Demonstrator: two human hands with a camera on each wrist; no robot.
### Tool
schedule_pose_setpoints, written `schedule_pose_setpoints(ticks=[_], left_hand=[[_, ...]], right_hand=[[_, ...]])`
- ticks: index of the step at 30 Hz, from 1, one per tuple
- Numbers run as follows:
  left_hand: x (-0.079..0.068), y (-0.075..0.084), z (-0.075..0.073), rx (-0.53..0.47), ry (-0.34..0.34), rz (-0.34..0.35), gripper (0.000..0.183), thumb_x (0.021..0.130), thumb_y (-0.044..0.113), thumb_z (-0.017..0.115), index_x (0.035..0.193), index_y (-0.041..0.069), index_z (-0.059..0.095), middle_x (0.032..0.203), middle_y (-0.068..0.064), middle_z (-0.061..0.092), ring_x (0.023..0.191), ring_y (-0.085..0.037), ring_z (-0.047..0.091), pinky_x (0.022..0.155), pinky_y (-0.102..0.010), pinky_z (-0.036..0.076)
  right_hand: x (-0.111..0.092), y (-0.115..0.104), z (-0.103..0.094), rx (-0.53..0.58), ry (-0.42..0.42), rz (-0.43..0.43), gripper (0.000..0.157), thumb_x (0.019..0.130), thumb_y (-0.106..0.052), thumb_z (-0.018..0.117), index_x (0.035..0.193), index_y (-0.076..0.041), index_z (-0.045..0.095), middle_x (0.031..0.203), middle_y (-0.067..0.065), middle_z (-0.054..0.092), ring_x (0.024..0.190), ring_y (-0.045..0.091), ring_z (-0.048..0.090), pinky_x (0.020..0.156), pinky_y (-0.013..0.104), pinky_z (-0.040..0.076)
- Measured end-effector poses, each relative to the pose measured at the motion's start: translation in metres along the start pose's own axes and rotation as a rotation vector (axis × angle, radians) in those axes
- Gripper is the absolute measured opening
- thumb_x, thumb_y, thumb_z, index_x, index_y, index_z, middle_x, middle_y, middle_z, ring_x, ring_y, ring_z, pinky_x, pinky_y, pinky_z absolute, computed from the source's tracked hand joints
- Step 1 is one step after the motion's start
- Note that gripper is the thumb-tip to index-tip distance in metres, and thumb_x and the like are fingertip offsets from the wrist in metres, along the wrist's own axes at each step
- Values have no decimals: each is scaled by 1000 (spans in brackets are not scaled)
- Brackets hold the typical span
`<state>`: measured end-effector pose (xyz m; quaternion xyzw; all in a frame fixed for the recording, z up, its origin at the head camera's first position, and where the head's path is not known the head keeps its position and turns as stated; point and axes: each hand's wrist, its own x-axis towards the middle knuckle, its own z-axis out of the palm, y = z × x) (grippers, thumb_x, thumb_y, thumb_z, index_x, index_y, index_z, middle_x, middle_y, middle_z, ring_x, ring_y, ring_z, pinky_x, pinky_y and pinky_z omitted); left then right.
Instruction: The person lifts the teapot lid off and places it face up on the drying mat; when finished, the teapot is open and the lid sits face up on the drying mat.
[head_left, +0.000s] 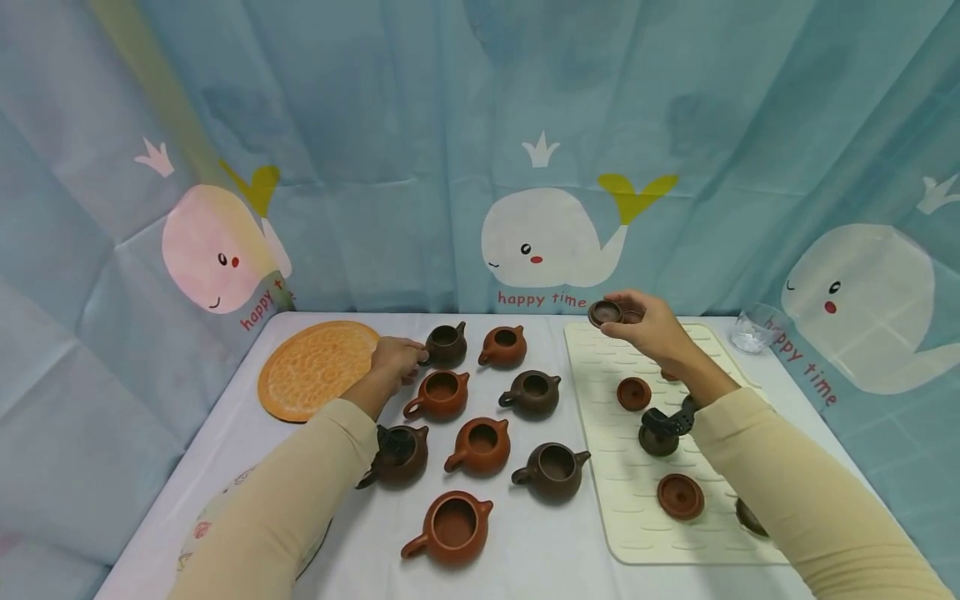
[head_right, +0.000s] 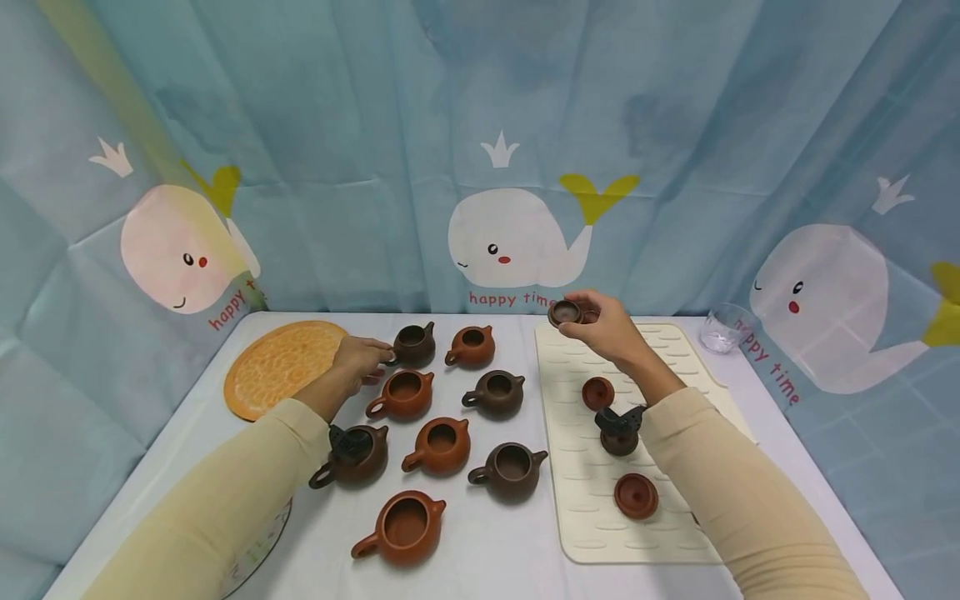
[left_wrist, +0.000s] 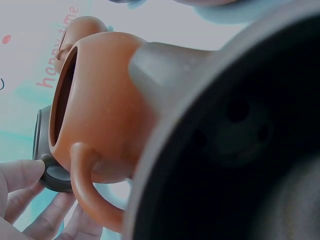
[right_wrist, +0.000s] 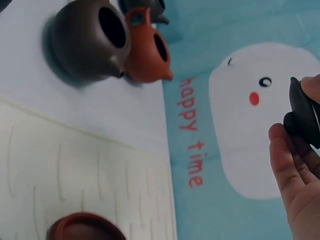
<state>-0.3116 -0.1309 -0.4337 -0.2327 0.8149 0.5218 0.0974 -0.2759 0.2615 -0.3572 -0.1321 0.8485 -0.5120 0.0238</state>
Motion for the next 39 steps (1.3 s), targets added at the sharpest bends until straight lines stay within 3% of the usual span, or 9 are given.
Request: schedule_pose_setpoints(ticks=[13, 20, 29, 39], left_hand=[[0, -2, 0, -6, -1, -1, 23, 91, 9, 64, 113, 6, 71, 108, -13, 64, 92, -32, 59, 76, -43, 52], [2, -4, 0, 0, -1, 2, 22, 91, 10, 65, 112, 7, 71, 109, -13, 64, 93, -31, 60, 75, -42, 52], [0, -3, -1, -8, -3, 8, 22, 91, 10, 66, 111, 7, 72, 108, -13, 65, 92, -31, 60, 75, -42, 52], [-3, -2, -1, -20, 4, 6, 21, 90, 9, 66, 110, 7, 72, 106, -13, 65, 90, -31, 59, 76, -43, 52]], right_hand=[[-6, 31, -17, -78, 19, 135, 58, 90, -21, 71, 141, -7, 46, 131, 18, 50, 118, 34, 50, 90, 48, 44], [-4, 51, -17, -96, 36, 181, 58, 91, -17, 69, 142, -5, 45, 130, 20, 50, 115, 35, 51, 84, 44, 46], [1, 80, -11, -208, 53, 285, 55, 89, -13, 68, 139, -1, 47, 126, 26, 49, 103, 37, 52, 71, 40, 42], [8, 97, -4, -227, 44, 293, 54, 88, -7, 66, 137, 6, 47, 123, 30, 49, 111, 43, 48, 90, 50, 40]])
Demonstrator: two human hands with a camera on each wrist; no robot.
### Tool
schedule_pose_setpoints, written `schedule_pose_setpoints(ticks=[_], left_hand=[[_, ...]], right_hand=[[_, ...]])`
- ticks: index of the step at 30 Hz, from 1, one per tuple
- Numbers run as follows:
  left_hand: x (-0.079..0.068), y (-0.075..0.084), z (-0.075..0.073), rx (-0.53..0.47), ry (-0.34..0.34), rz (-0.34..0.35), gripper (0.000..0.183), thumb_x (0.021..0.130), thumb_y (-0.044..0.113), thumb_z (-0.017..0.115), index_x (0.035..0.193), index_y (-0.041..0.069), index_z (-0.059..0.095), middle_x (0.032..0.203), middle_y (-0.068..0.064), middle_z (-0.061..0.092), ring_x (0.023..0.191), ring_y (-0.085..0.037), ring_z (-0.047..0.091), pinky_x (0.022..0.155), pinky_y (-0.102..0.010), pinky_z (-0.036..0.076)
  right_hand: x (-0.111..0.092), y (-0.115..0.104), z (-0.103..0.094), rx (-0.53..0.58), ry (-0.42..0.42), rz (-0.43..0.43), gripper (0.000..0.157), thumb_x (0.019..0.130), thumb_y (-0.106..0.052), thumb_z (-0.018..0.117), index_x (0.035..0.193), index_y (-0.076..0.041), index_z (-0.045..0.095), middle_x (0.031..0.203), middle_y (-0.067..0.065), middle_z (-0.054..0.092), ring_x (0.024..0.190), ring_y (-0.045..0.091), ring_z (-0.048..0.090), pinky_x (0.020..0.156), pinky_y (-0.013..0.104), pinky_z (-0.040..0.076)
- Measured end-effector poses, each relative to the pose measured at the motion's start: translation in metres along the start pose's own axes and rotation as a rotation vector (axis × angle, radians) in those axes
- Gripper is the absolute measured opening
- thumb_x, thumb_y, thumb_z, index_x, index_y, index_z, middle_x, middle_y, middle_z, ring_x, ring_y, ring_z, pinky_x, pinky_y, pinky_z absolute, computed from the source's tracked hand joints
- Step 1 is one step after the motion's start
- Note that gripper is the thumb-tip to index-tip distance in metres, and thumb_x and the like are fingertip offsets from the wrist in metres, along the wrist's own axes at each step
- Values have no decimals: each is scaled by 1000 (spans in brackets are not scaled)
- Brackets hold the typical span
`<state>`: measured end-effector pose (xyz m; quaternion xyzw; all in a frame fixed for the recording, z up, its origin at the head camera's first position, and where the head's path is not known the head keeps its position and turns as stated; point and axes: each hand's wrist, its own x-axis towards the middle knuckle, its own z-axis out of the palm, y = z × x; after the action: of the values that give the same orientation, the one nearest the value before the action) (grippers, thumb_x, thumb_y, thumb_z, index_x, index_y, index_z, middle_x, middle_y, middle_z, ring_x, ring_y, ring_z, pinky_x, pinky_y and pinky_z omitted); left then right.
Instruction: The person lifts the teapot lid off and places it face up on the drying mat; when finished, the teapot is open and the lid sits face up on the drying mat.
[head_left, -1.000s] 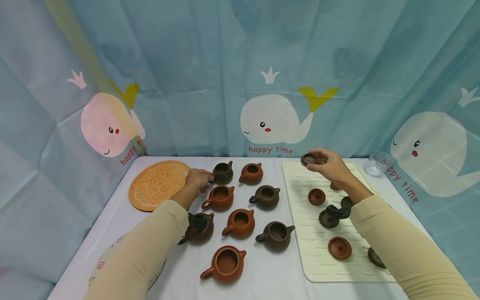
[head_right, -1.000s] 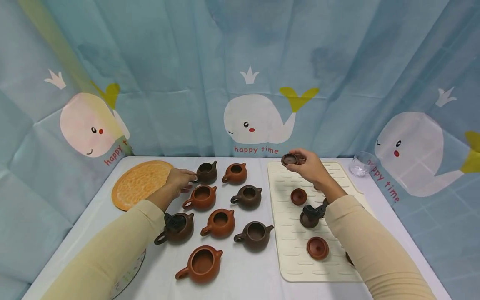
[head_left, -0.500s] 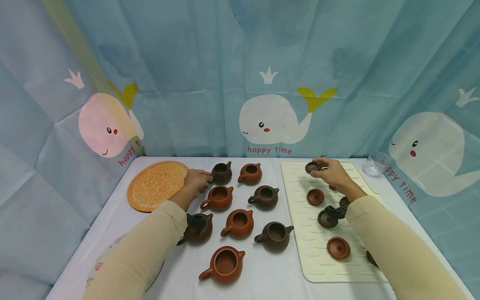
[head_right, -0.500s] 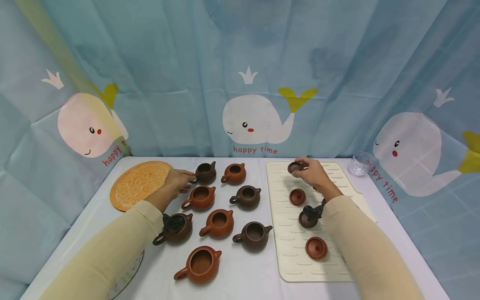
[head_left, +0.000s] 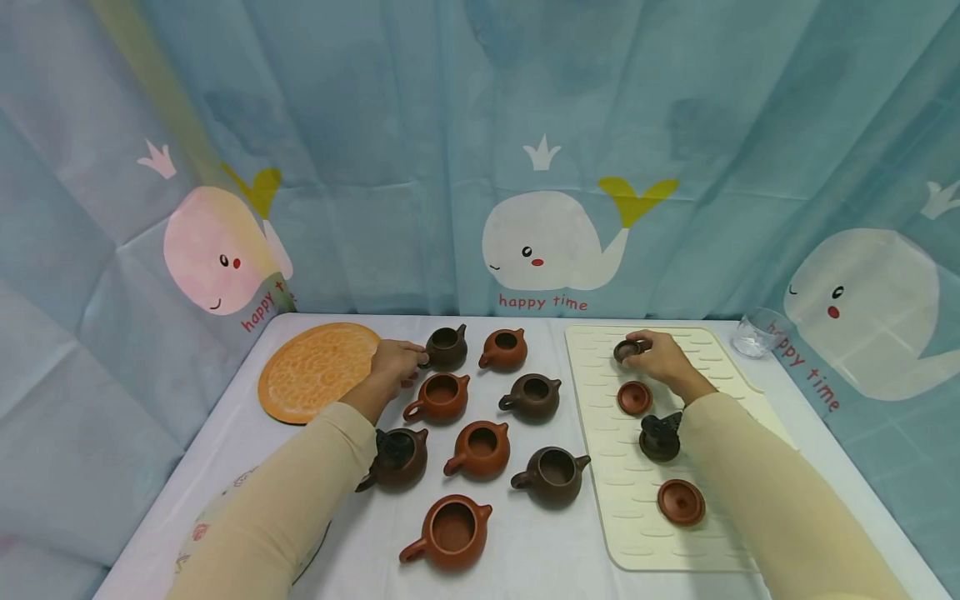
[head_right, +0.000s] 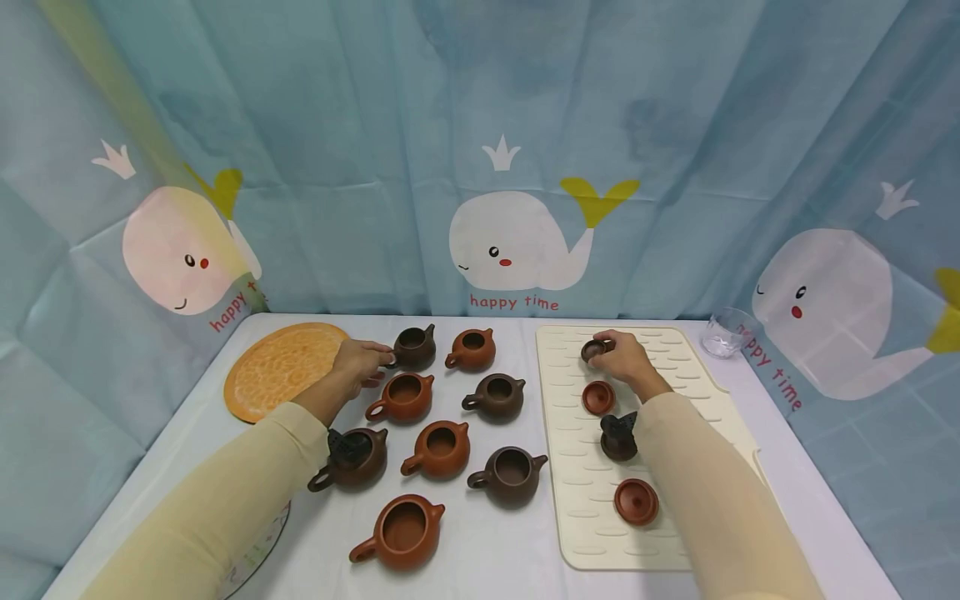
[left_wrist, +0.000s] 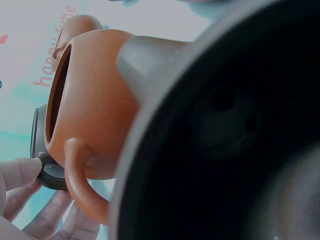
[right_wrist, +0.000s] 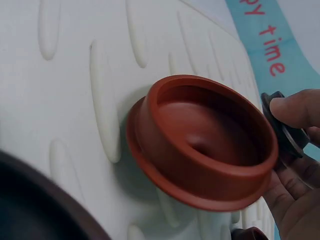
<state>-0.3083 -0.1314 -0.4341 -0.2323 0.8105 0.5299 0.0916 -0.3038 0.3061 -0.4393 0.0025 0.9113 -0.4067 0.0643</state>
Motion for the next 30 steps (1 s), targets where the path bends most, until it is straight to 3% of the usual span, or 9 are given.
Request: schedule_pose_setpoints(ticks=[5, 16, 26, 30], left_hand=[[1, 0, 0, -5, 3, -1, 20, 90, 9, 66, 110, 7, 72, 106, -12, 66, 91, -31, 59, 76, -43, 52], [3, -2, 1, -8, -12, 1, 21, 90, 9, 66, 110, 6, 72, 105, -13, 66, 91, -31, 59, 76, -44, 52], [-1, 0, -4, 22, 11, 44, 22, 91, 15, 67, 110, 6, 71, 107, -13, 64, 91, -31, 60, 75, -43, 53], [-6, 3, -10, 99, 39, 115, 26, 91, 23, 66, 112, 9, 71, 113, -11, 62, 93, -28, 59, 75, -42, 53]], right_hand=[[4, 0, 6, -21, -8, 19, 55, 88, -6, 66, 138, 6, 45, 124, 31, 49, 112, 44, 48, 90, 52, 41], [8, 2, 13, -205, -7, 17, 54, 86, -9, 66, 135, 4, 49, 122, 33, 52, 108, 47, 50, 88, 56, 41], [0, -1, 5, -166, -15, 22, 61, 89, -14, 65, 142, 3, 39, 121, 32, 52, 104, 45, 53, 85, 55, 43], [-9, -6, -4, -167, 29, -8, 60, 94, -22, 60, 144, 1, 36, 127, 32, 48, 110, 48, 50, 84, 56, 43]])
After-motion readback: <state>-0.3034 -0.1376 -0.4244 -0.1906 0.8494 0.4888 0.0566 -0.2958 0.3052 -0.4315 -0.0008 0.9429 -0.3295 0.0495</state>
